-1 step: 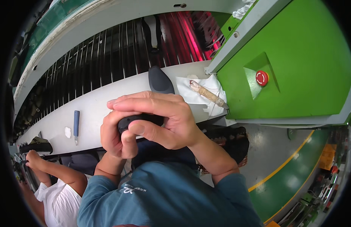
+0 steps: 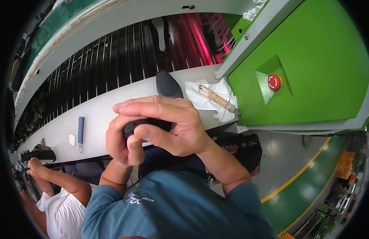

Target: The person assembles footwear components at a factory workstation. They repeatedly pick up a black shoe sole and a green upper, align them, and press them together by hand. The person inspects the joined parts and places the finished unit onto a conveyor belt. A coworker performs similar assembly tasks in the background.

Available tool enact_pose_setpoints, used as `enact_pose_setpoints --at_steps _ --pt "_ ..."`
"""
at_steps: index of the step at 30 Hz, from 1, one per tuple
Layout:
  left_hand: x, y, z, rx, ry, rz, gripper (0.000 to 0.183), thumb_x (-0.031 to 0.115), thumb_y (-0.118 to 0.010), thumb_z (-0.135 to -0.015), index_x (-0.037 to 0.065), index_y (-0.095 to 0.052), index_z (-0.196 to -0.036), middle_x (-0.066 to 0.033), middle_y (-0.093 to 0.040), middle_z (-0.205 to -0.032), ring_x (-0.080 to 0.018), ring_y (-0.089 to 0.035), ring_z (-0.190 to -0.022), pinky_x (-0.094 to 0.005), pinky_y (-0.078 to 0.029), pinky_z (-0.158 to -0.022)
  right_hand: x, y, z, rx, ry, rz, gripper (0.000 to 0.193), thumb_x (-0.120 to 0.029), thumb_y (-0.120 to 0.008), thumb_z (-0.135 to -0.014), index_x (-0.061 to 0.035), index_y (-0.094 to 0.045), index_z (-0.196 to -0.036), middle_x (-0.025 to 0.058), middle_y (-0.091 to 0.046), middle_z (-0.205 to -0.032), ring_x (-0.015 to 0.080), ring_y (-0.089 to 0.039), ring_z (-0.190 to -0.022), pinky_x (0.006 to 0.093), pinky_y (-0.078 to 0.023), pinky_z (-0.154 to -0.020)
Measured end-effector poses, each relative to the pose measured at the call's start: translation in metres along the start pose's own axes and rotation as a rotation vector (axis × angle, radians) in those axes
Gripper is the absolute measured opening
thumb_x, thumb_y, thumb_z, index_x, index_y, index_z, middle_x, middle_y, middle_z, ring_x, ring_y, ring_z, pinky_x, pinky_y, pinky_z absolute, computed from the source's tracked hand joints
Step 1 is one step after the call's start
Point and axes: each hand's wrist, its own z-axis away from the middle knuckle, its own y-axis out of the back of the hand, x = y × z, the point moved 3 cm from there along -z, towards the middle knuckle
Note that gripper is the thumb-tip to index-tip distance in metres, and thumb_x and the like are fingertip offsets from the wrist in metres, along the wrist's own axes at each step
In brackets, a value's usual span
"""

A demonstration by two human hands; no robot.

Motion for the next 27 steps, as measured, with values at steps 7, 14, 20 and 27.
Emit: enact_pose_setpoints --at_steps 7,14,20,27 --pt "-0.004 -0.006 -0.006 0.103 -0.028 -0.024 0.035 0.023 -0.068 -0.108 -0.007 -0.066 -0.127 -0.0196 -0.078 -0.104 -0.0316 -0.078 -0.085 -0.0357 -0.06 -0.077 0.008 -0.002 0.003 0.033 -0.053 -0.033 0.05 -0.032 -0.074 -0.109 0.0096 -0.068 -0.137 0.0294 -0.075 -0.133 0.036 -0.077 -0.12 0.0443 -0.062 -0.104" --pt "0.039 -0.029 0.011 -0.117 -0.228 -0.019 0.039 0.017 -0.073 -0.102 -0.003 -0.063 -0.135 -0.023 -0.079 -0.12 -0.0372 -0.081 -0.104 -0.0442 -0.065 -0.089 -0.002 0.013 0.058 -0.014 -0.223 -0.271 0.082 -0.049 -0.099 -0.078 0.006 -0.072 -0.132 0.0222 -0.077 -0.132 0.0319 -0.074 -0.125 0.0443 -0.057 -0.11" --pt "0.07 -0.052 0.07 -0.141 -0.399 0.182 0.02 0.017 -0.083 -0.098 0.004 -0.079 -0.112 -0.0187 -0.083 -0.114 -0.0321 -0.082 -0.11 -0.0427 -0.066 -0.099 -0.03 0.015 0.112 -0.242 -0.157 -0.252 0.11 -0.061 -0.107 -0.047 0.006 -0.075 -0.128 0.0243 -0.077 -0.126 0.0431 -0.073 -0.127 0.0594 -0.043 -0.122" --pt "0.08 -0.07 0.084 -0.169 -0.352 0.248 0.012 0.016 -0.08 -0.099 0.005 -0.082 -0.105 -0.0161 -0.084 -0.115 -0.0304 -0.082 -0.11 -0.0426 -0.064 -0.103 0.009 0.069 0.094 0.068 -0.721 0.361 0.054 -0.037 -0.082 -0.097 0.0035 -0.074 -0.131 0.0174 -0.077 -0.123 0.0321 -0.075 -0.114 0.0405 -0.06 -0.098"
